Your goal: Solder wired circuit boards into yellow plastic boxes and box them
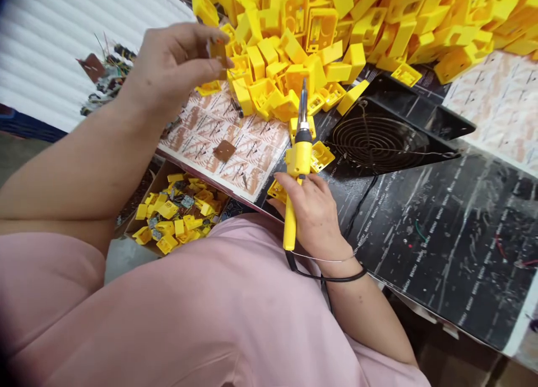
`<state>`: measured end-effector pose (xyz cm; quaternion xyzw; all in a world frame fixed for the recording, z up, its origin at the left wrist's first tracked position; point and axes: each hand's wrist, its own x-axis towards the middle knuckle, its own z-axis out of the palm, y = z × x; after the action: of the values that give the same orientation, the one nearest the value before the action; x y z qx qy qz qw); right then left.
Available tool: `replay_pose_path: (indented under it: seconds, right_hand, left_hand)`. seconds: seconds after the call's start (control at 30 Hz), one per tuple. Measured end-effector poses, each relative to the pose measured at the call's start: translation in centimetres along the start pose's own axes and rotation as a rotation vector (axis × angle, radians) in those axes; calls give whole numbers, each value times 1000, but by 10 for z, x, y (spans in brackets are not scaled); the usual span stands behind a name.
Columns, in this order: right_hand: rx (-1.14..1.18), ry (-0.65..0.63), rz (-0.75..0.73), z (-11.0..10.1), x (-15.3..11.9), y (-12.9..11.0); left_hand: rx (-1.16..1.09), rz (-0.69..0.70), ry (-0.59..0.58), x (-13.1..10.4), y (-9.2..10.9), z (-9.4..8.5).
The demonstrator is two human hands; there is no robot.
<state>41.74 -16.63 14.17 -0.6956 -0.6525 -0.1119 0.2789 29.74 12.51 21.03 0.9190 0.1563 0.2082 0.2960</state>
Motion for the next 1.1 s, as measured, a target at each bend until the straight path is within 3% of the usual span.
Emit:
replay_pose_path:
  seconds: [0.07, 0.1, 0.27, 0.37, 0.43, 0.5, 0.63, 0.77, 0.83, 0.97, 1.1]
  right_hand:
    - [-9, -30, -2, 1, 1, 0]
    - [-4, -33, 0, 0, 0, 1]
    - [38, -31, -4, -3, -4, 1]
    - [24, -18, 10, -3, -5, 1]
    - [11, 0, 5, -2, -5, 1]
    - [-18, 17, 3, -1, -5, 2]
    - [-75, 31, 35, 1, -7, 1]
    - [-18, 3, 54, -1, -10, 2]
    - [16, -27, 58, -4, -12, 2]
    - [-22, -45, 84, -7, -14, 2]
    - [16, -32, 21, 0, -4, -4]
  left_hand:
    - [-276, 6, 28, -13, 6, 6]
    - [-297, 64, -17, -23, 7, 11]
    - [119, 426, -393, -85, -6, 29]
    - [231, 502, -448, -98, -6, 27]
    - [284, 411, -380, -95, 4, 25]
    - [385, 236, -313, -87, 20, 29]
    - [571, 33, -301, -70, 47, 53]
    - [608, 3, -362, -67, 49, 77]
    - [565, 8, -325, -71, 43, 82]
    - [337, 91, -173, -83, 29, 81]
    - [154, 71, -174, -90, 26, 75]
